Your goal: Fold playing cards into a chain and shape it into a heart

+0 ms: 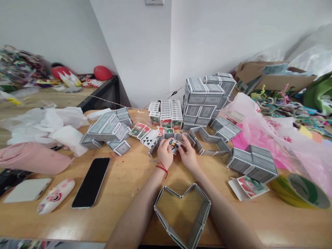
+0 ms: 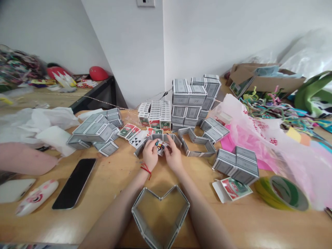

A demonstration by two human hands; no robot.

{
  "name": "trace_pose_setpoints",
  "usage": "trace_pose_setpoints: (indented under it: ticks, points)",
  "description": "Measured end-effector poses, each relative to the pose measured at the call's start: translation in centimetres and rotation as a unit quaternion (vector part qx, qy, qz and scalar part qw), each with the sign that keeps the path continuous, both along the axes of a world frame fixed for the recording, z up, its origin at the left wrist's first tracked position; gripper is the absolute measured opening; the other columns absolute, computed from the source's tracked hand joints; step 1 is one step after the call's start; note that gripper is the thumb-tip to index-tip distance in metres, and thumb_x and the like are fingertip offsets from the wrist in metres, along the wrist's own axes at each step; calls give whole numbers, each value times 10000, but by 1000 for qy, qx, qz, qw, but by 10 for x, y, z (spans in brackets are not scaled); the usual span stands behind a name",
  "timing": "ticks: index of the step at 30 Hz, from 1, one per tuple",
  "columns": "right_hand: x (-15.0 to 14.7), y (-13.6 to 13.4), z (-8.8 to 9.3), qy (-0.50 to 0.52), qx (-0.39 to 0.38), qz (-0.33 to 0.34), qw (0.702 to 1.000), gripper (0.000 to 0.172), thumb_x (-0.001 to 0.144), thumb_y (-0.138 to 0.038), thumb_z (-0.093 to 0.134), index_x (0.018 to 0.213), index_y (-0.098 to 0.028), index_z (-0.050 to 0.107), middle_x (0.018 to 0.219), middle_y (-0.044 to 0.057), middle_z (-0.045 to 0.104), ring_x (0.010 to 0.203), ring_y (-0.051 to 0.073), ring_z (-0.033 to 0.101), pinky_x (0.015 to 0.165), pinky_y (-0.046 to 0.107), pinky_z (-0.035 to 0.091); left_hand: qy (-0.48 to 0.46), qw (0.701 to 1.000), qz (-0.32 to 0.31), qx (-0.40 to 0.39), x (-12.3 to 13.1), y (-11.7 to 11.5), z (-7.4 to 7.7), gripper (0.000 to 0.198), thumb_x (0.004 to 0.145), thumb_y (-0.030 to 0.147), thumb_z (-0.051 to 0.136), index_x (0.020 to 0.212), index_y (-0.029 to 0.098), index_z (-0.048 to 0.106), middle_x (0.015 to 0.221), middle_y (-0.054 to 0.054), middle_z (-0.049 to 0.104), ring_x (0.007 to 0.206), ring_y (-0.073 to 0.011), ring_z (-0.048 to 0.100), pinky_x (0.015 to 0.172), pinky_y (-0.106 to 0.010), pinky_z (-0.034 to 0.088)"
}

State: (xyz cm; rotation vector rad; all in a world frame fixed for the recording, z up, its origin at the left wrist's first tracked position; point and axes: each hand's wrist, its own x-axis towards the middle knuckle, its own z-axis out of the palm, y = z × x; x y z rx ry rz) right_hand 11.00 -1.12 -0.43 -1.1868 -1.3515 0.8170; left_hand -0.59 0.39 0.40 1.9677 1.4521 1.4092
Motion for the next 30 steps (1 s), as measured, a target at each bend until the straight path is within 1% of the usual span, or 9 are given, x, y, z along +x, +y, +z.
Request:
trace_pose_setpoints:
  ticks: [2,4,7,9,12,15,17,22,30]
  points:
    - [0,1,0,-15,7,-11,1000,381,754,-300,488,1123,-206,500,981,65,602,812,171,573,717,305,477,23,1000,-18,11,1,-3,3,376,761,26,355,1038,191,549,865,-48,539,801,-125,523,737,-241,433]
    - [1,2,-2,-18,-9,-23,1000,263,749,-336,495,947,-187,583,892,64,621,753,178,582,667,304,488,24,999,-24,18,2,-4,5,335,788,80,381,1061,202,533,867,-45,546,799,-123,527,732,-240,434]
    - [3,4,-5,31,-67,-15,997,247,757,-389,476,855,-180,563,728,37,615,543,151,562,507,285,488,-15,1000,5,6,5,-4,4,278,784,187,469,1059,173,508,874,-52,577,795,-128,542,719,-244,441]
    - [4,5,-6,63,-80,-13,995,250,758,-401,470,860,-183,537,714,30,607,493,140,546,466,279,482,-34,999,23,-13,5,-2,1,217,767,230,507,971,160,532,851,-48,597,769,-128,552,702,-243,444]
    - [4,5,-4,51,-42,-25,997,234,751,-372,488,886,-185,528,798,44,610,626,155,580,568,287,502,-26,999,22,-26,5,-1,-1,116,775,246,496,826,161,555,794,-35,612,730,-124,554,676,-241,439]
    - [3,3,0,-5,19,-37,999,265,752,-318,494,980,-188,527,926,59,606,809,166,576,721,302,483,-4,1000,12,-9,4,-1,0,104,788,222,470,803,161,554,783,-37,613,725,-126,549,667,-243,433]
    - [3,2,2,-43,43,-41,997,250,769,-291,470,986,-191,543,951,59,606,845,163,568,762,305,465,14,1000,4,10,3,-2,0,109,796,201,451,802,160,553,792,-43,610,747,-130,546,687,-251,431]
    - [4,1,1,-113,55,-74,989,192,792,-273,434,867,-191,590,824,46,627,753,157,575,708,294,469,58,997,-12,41,4,-4,0,161,811,151,402,836,169,560,812,-45,610,794,-140,542,737,-273,426]
    - [5,-2,0,-188,74,-110,973,180,793,-281,443,823,-194,598,787,46,624,715,159,567,677,289,464,101,995,1,23,2,-5,-6,283,758,53,391,943,185,560,843,-43,626,809,-155,568,742,-288,451]
